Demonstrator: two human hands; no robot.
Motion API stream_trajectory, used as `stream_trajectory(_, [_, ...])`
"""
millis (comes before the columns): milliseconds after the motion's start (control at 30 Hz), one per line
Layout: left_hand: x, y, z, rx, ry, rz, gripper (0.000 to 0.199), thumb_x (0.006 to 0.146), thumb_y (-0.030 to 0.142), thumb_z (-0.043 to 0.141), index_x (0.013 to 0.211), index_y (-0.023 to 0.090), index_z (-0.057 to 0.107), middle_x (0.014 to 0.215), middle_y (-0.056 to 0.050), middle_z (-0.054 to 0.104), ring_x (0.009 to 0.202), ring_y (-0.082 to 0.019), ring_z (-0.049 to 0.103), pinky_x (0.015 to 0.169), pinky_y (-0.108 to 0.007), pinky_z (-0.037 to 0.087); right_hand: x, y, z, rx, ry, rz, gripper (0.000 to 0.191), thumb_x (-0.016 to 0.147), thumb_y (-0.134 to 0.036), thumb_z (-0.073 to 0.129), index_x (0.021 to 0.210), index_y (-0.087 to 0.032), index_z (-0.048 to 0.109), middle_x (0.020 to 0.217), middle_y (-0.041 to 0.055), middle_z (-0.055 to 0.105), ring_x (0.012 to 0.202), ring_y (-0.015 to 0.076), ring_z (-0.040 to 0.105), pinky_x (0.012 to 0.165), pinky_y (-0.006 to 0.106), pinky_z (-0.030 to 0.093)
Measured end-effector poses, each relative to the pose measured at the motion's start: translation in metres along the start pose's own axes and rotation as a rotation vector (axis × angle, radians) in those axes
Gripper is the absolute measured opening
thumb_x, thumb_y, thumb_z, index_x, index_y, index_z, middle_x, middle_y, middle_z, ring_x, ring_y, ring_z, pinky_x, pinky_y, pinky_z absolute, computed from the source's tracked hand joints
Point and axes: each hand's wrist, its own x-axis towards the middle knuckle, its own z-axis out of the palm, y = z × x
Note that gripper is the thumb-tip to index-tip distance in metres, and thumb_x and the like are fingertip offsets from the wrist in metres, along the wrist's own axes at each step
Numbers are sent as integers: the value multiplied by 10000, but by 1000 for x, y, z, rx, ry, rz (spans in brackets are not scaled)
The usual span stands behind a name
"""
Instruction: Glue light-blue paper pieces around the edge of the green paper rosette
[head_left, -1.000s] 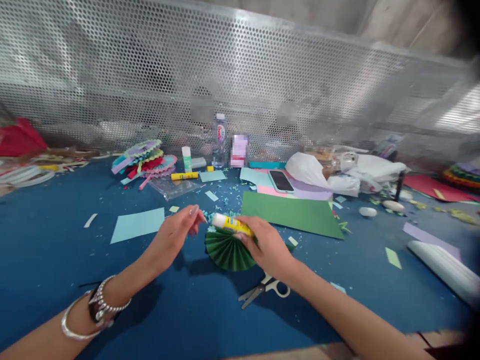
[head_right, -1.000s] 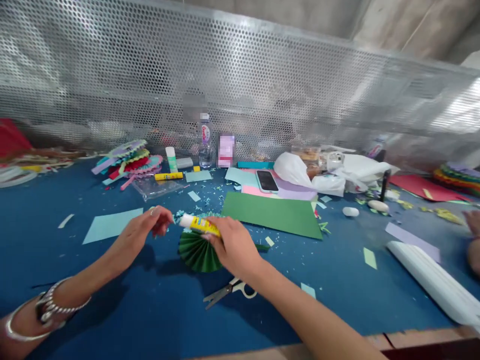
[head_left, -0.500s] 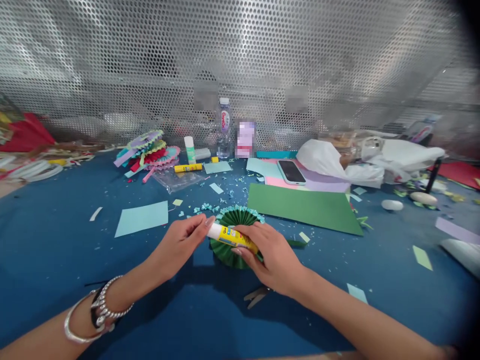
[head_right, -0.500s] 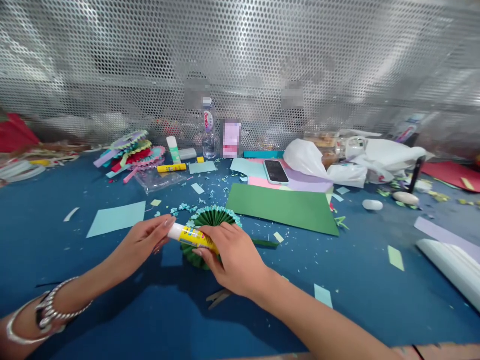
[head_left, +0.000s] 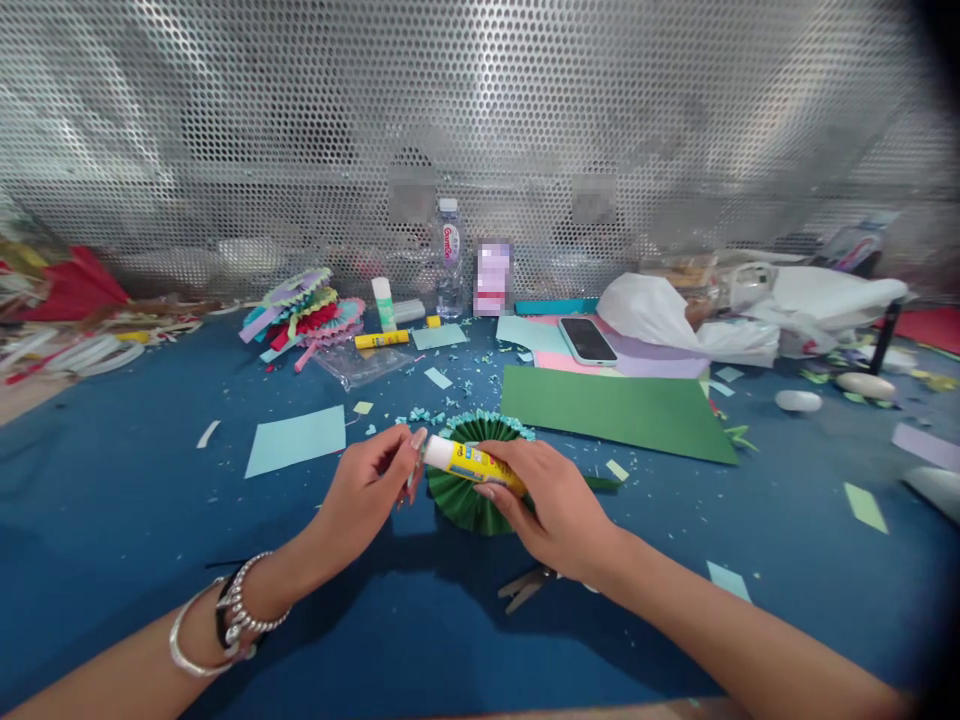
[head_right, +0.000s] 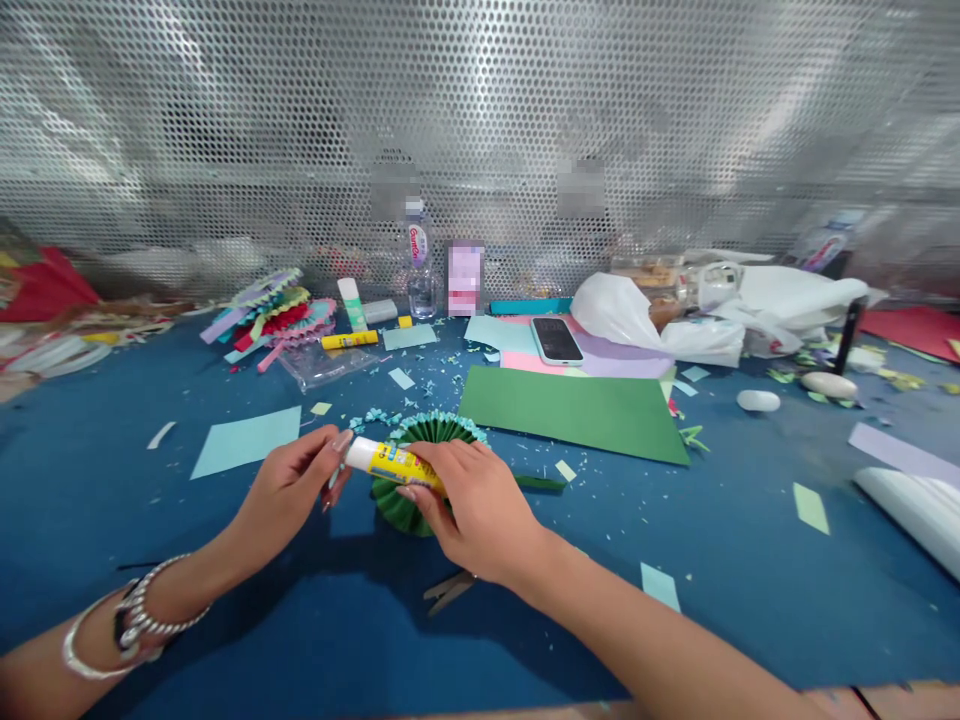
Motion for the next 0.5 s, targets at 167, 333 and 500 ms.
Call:
stream_trajectory(167, [-3, -3, 3, 8, -65, -5, 360, 877, 401, 392, 587, 189, 411, 475, 51, 462, 437, -87, 435, 472, -201, 371, -1, 6, -1, 12, 134, 77, 299, 892, -329, 400, 1160, -202, 436, 998, 99, 619, 843, 216, 572, 713, 348, 447])
stream_trajectory(333, [-9, -2, 10, -83, -302, 13, 273, 887, 394, 383, 706, 199, 445, 560, 45, 523, 489, -93, 476, 497, -202, 393, 0, 10, -3, 40, 185, 132, 298, 891, -335, 395, 1165, -221, 428, 1007, 87, 615, 837, 216, 583, 702, 337, 458])
stream_trajectory(500, [-13, 4, 0, -121, -512, 171, 399, 890, 517, 280, 858, 199, 520, 744, -21, 575, 644, -129, 521, 628, -247, 433, -1, 7, -2, 64, 179, 127, 275, 895, -309, 384, 1158, -233, 407, 976, 71, 603, 797, 203, 574, 677, 320, 449])
